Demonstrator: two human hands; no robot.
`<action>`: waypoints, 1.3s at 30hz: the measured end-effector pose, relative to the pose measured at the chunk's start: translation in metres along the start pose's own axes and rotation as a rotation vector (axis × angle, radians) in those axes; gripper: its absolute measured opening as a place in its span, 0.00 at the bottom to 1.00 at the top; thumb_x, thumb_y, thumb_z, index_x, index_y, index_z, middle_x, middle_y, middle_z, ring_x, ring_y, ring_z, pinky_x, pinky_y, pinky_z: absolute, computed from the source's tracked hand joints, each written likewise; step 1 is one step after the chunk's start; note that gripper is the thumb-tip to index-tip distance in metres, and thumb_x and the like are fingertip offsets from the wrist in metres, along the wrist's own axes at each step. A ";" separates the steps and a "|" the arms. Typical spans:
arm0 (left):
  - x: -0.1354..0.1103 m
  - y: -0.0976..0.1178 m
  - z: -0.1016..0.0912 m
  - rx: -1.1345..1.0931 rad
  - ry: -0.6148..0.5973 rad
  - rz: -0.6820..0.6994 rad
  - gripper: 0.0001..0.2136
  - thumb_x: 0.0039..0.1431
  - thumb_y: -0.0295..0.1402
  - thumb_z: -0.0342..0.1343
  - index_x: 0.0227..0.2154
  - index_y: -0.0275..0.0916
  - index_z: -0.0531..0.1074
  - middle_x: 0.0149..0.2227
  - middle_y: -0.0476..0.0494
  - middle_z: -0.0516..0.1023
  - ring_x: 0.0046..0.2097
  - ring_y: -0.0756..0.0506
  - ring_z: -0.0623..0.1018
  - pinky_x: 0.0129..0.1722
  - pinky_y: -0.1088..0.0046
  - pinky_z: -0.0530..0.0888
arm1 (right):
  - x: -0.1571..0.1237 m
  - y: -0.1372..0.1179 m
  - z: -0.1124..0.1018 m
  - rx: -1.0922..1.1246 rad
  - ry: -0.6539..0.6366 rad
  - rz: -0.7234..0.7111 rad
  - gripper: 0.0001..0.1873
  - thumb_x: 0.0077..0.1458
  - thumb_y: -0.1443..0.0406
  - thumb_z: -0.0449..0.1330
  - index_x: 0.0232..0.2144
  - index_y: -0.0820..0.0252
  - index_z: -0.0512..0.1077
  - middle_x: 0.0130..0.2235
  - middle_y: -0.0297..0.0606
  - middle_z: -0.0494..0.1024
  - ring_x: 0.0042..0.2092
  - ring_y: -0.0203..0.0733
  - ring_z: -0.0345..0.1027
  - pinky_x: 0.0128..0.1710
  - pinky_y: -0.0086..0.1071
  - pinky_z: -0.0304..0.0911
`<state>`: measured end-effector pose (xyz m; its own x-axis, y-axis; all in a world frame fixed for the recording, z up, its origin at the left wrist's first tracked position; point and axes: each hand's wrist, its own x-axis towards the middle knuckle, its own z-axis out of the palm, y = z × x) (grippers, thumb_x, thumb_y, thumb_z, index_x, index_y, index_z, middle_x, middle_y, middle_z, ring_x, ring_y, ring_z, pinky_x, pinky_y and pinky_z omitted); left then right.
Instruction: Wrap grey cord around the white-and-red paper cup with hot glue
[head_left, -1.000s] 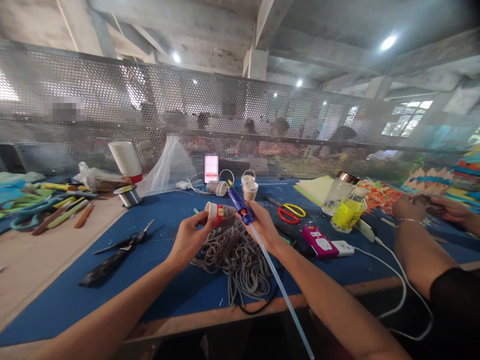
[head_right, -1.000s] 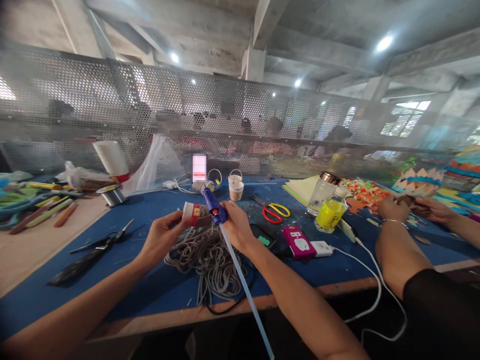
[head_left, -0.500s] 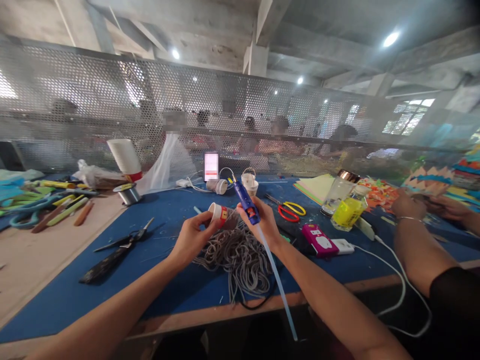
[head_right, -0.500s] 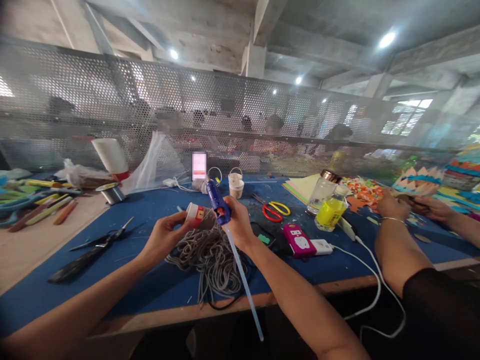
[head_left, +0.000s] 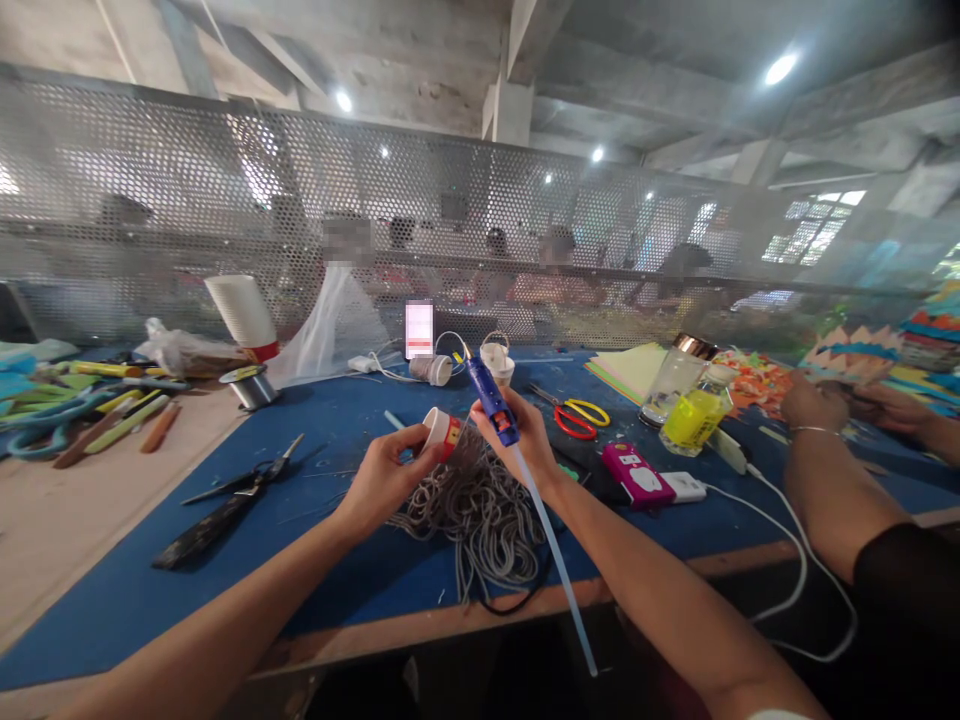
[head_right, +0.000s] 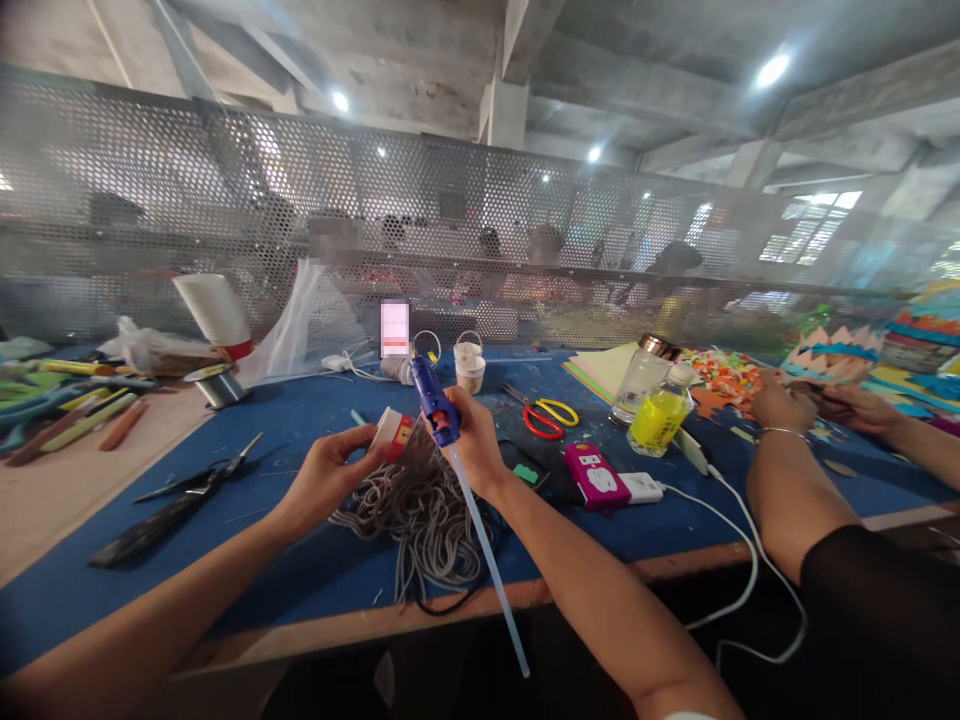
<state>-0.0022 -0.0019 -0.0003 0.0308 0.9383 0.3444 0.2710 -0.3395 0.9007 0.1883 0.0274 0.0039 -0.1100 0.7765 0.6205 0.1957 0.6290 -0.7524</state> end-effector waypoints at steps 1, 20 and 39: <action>0.000 -0.001 0.000 0.020 -0.019 0.022 0.10 0.47 0.40 0.62 0.24 0.38 0.78 0.23 0.51 0.76 0.32 0.44 0.74 0.32 0.74 0.69 | 0.000 -0.001 0.000 0.004 0.004 0.002 0.06 0.53 0.62 0.58 0.30 0.58 0.69 0.30 0.34 0.71 0.31 0.36 0.62 0.33 0.30 0.61; 0.000 -0.004 -0.004 0.083 -0.163 0.071 0.12 0.55 0.40 0.57 0.30 0.35 0.78 0.29 0.48 0.79 0.35 0.44 0.75 0.35 0.74 0.70 | 0.002 -0.002 0.003 -0.006 0.014 -0.027 0.08 0.53 0.61 0.59 0.29 0.61 0.69 0.28 0.33 0.70 0.29 0.34 0.61 0.33 0.29 0.60; 0.002 -0.012 -0.007 -0.003 -0.261 0.037 0.13 0.58 0.40 0.57 0.35 0.35 0.78 0.33 0.47 0.80 0.37 0.44 0.75 0.38 0.74 0.69 | 0.001 -0.004 0.003 -0.044 0.022 -0.016 0.09 0.54 0.60 0.59 0.29 0.60 0.68 0.25 0.29 0.65 0.28 0.33 0.57 0.31 0.28 0.59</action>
<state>-0.0121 0.0041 -0.0088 0.2881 0.9103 0.2972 0.2620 -0.3734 0.8899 0.1850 0.0257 0.0064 -0.0918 0.7647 0.6378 0.2364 0.6389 -0.7320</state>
